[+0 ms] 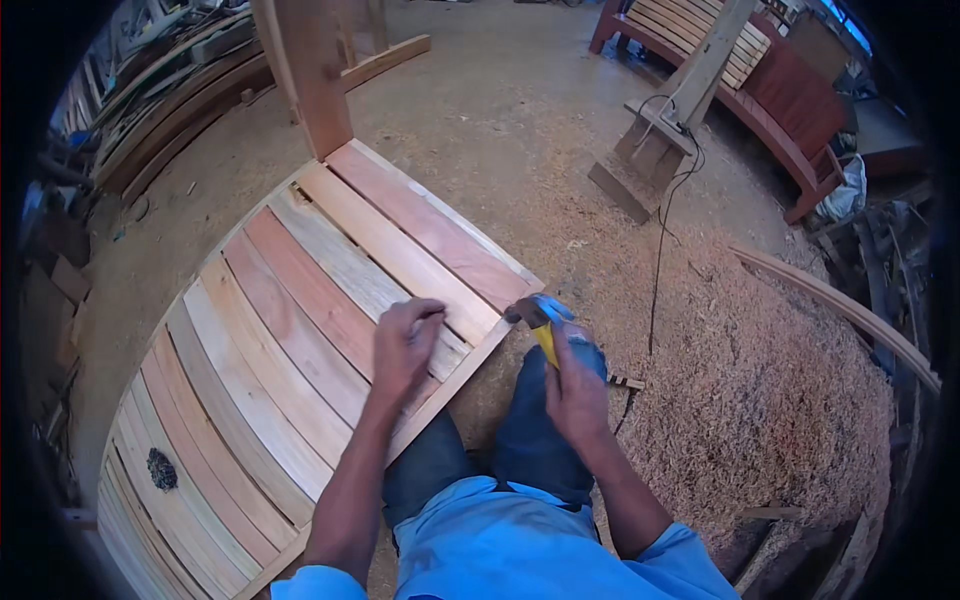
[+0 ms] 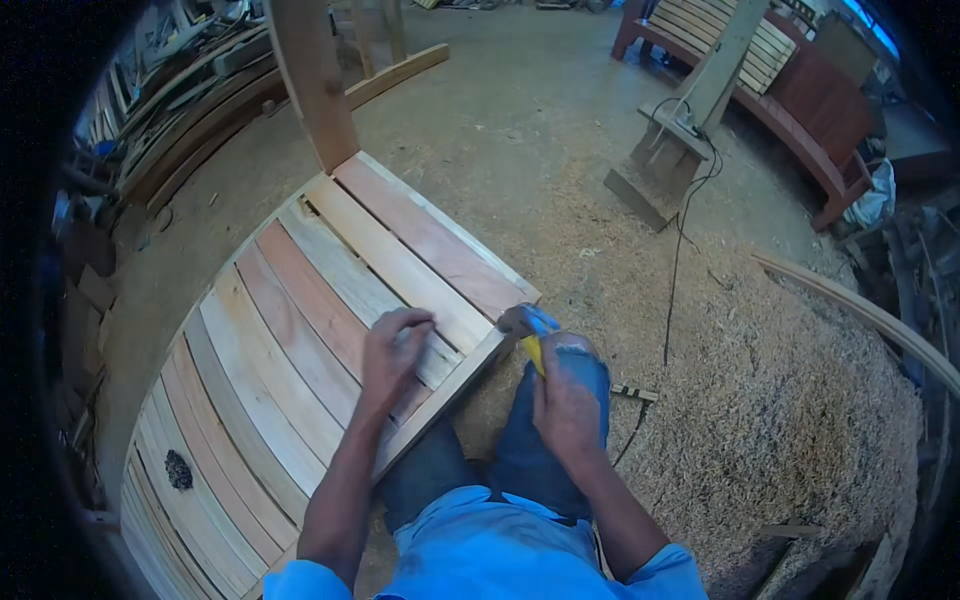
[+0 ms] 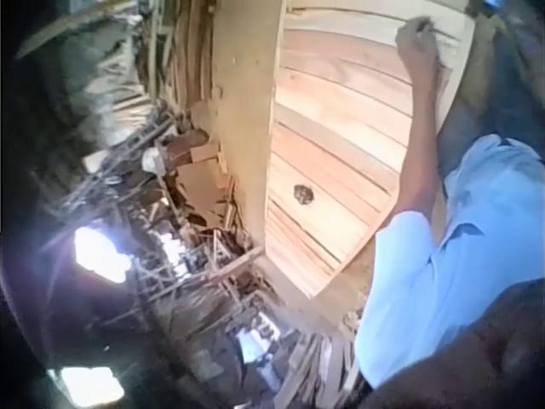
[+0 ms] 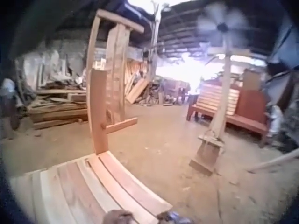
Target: Hammering nails into wooden slats to assemble a furniture piece.
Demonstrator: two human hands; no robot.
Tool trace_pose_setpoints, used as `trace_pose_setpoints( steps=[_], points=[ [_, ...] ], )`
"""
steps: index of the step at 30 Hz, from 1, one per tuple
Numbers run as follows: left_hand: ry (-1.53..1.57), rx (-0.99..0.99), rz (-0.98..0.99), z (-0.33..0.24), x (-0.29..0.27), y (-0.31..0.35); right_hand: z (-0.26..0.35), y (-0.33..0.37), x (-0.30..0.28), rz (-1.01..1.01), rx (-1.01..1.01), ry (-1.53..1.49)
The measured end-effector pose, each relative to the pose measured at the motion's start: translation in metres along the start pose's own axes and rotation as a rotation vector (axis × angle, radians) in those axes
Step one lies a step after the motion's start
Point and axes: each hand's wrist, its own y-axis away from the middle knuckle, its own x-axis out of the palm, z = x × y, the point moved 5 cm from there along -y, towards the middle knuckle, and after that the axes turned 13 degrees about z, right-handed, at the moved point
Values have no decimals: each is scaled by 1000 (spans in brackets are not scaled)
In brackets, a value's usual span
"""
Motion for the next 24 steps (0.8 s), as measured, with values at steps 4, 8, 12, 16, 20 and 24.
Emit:
trace_pose_setpoints(
  steps=[4,8,12,16,20,24],
  points=[
    [88,-85,198,0,48,-38,-4,3,12,137,117,7],
    [-171,77,174,-6,62,-42,-8,3,11,109,101,-41],
    [-191,59,190,-3,65,-44,6,1,-14,36,18,-113],
    [-241,75,159,-4,67,-45,27,4,-40,-96,-127,-138],
    [-236,54,167,-1,65,-43,34,-7,-37,19,-72,-45],
    [-234,27,184,5,68,-41,39,-5,-31,67,-39,-55]
  ],
)
